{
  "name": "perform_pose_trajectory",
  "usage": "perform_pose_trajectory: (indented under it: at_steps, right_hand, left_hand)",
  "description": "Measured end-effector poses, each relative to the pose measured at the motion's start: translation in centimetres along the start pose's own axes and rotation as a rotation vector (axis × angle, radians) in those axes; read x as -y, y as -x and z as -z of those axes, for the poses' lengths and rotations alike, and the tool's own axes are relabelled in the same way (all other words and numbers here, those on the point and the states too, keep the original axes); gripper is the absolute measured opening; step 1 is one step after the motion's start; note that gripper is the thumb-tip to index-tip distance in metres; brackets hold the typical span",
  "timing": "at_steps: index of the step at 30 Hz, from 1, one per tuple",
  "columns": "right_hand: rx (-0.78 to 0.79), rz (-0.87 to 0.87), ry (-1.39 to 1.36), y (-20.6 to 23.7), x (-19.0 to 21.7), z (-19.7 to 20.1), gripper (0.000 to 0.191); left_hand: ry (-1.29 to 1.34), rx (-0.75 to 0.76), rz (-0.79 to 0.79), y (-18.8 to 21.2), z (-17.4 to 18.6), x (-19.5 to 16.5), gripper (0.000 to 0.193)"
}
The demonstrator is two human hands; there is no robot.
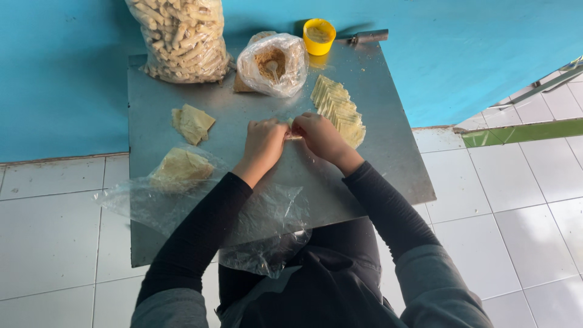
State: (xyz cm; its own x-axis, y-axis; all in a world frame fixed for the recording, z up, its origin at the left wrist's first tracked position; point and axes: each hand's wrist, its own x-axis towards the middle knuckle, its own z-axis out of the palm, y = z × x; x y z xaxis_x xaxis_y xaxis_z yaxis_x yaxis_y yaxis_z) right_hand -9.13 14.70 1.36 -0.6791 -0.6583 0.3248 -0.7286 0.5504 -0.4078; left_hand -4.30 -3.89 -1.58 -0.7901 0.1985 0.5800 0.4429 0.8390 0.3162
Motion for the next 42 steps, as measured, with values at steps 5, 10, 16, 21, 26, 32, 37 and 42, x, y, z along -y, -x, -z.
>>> perform_pose_trajectory:
  at_steps: [5,10,16,21,26,32,37,42]
  right_hand:
    - [-0.143,0.089,0.081,1.6,0.0,-1.1,0.013]
    - [-0.215,0.018,0.153,0.3,-1.4,-2.5,0.011]
    - [-0.083,-0.502,-0.062,-3.6,-3.0,-1.1,0.024]
    - [-0.209,-0.285,0.114,-2.8,-2.2,-0.9,0.017]
    - [-0.143,-0.18,0.082,-1.2,-2.1,-0.2,0.023]
    - [-0.301,-0.304,0.119,-1.8,-1.7,-1.9,0.014]
    - [-0.26,-0.538,0.026,-3.2,-2.0,-1.7,0.023]
    - [-0.286,-0.405,0.078,-2.9,-1.7,-1.9,0.016]
  left_hand:
    - [-0.137,-0.022,-0.186,0.4,-1.0,0.7,0.004]
    - [-0.258,-0.126,-0.139,-0.7,-1.7,0.5,0.003]
    - [0.221,0.212,0.665,-4.1,-0.2,0.8,0.023]
    - [0.082,-0.145,0.269,-3.7,-0.4,0.4,0.008]
    - [-0.012,-0.144,-0.012,-2.5,-0.1,1.2,0.012]
    - [-0.032,-0.127,0.265,-3.2,0.2,-0.1,0.013]
    - [0.226,0.15,0.765,-4.5,0.8,0.1,0.021]
    - [0.0,-0.175,0.326,-3.5,-0.5,0.3,0.003]
